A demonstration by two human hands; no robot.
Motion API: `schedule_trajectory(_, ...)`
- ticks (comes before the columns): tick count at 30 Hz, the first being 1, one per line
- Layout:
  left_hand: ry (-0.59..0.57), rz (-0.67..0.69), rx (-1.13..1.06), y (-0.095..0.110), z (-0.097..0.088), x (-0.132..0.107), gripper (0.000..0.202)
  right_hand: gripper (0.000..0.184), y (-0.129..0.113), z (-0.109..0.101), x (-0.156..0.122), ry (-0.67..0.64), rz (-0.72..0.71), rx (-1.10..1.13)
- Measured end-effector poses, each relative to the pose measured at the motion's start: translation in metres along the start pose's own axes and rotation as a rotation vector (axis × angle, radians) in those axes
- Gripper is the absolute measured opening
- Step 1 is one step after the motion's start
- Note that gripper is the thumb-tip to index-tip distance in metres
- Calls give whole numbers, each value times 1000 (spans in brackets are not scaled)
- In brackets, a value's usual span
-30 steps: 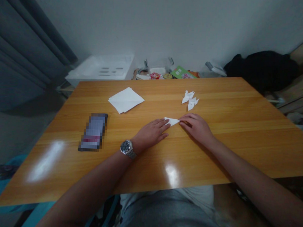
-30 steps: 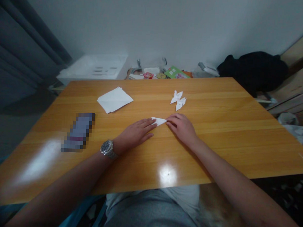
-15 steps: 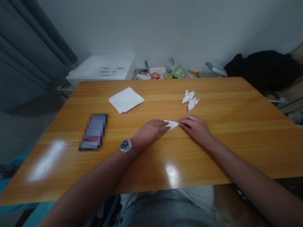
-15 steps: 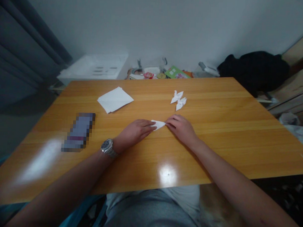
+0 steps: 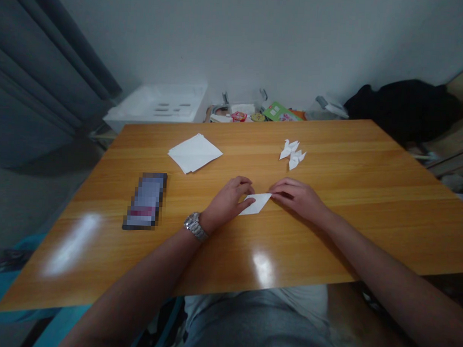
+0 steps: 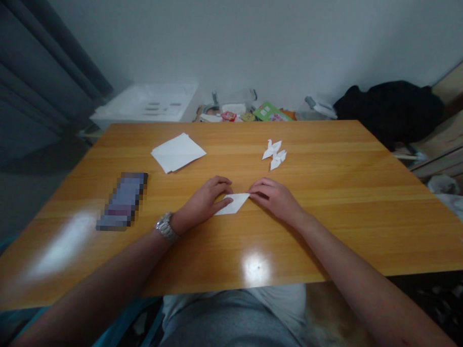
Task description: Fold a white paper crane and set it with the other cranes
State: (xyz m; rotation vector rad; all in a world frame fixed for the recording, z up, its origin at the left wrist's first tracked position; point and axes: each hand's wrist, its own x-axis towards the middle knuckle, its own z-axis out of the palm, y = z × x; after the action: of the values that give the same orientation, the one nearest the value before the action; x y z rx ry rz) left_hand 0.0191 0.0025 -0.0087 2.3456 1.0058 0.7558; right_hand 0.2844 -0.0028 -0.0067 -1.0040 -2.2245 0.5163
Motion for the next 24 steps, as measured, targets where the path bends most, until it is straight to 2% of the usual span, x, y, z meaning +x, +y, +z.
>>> schedule_trajectory(4, 25, -162, -328, 1, 1, 2, 16, 17, -2, -4, 7, 36, 107, 118)
schedule_trajectory(8, 136, -292, -557, 1, 3, 4, 22, 37, -9, 1, 17, 135, 404, 402)
schedule_trajectory(11, 187, -335, -652, 0, 4, 5, 26, 39, -18, 10, 23, 134, 516, 618)
schedule_trajectory(14, 195, -353, -698, 1, 5, 5, 29, 35, -27, 18, 25, 154, 533, 732)
schedule_trajectory(19, 167, -321, -760, 9, 4, 5, 30, 33, -33, 23, 24, 192, 525, 780)
schedule_trajectory(24, 154, -330, -682, 16, 1, 6, 34, 34, -35, 25, 21, 147, 534, 802)
